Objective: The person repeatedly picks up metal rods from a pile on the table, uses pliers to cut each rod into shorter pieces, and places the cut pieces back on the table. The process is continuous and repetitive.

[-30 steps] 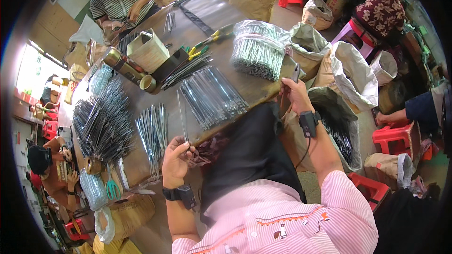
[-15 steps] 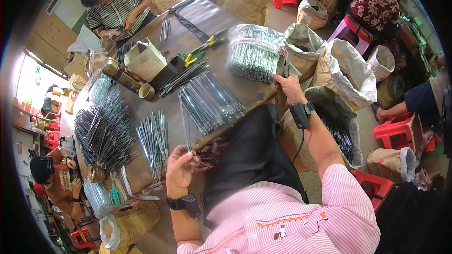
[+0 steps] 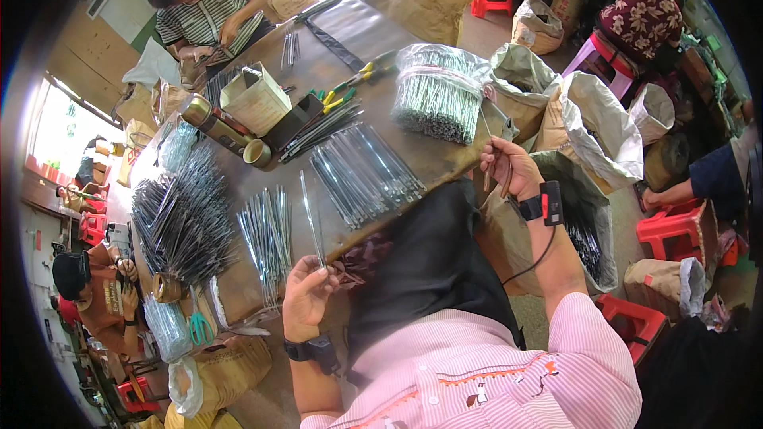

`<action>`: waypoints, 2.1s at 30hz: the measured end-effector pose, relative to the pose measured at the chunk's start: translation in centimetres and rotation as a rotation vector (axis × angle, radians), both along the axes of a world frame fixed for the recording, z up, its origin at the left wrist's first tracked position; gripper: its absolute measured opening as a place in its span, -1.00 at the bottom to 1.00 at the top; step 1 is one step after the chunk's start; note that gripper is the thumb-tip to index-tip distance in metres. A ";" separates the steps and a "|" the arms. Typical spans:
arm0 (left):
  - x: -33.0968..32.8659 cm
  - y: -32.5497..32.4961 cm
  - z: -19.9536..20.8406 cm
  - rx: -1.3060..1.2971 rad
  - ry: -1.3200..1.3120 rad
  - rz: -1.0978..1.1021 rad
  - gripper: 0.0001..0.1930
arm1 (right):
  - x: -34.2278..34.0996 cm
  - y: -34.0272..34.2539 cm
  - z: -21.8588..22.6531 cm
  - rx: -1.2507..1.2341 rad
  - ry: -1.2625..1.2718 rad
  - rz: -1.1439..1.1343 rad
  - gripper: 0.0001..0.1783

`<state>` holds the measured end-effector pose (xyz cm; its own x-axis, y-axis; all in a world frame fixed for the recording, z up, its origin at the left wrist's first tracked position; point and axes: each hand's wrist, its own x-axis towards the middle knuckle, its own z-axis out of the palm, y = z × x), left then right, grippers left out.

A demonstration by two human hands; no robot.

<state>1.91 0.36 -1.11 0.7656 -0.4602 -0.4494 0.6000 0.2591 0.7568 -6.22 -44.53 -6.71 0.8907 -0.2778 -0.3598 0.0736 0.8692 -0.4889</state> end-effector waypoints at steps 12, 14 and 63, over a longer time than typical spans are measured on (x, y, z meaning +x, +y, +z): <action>-0.7 -1.3 0.1 -0.060 -0.042 -0.085 -0.77 | 5.4 -2.8 -0.2 0.002 -0.031 -0.133 -0.90; -0.8 -1.1 -0.3 -0.078 -0.031 -0.081 -0.79 | 4.2 -1.9 -0.2 -0.169 -0.012 -0.052 -0.91; -3.5 -6.8 2.6 0.131 -0.264 -0.504 -0.72 | -0.3 18.3 5.8 -0.658 -0.074 0.212 -0.71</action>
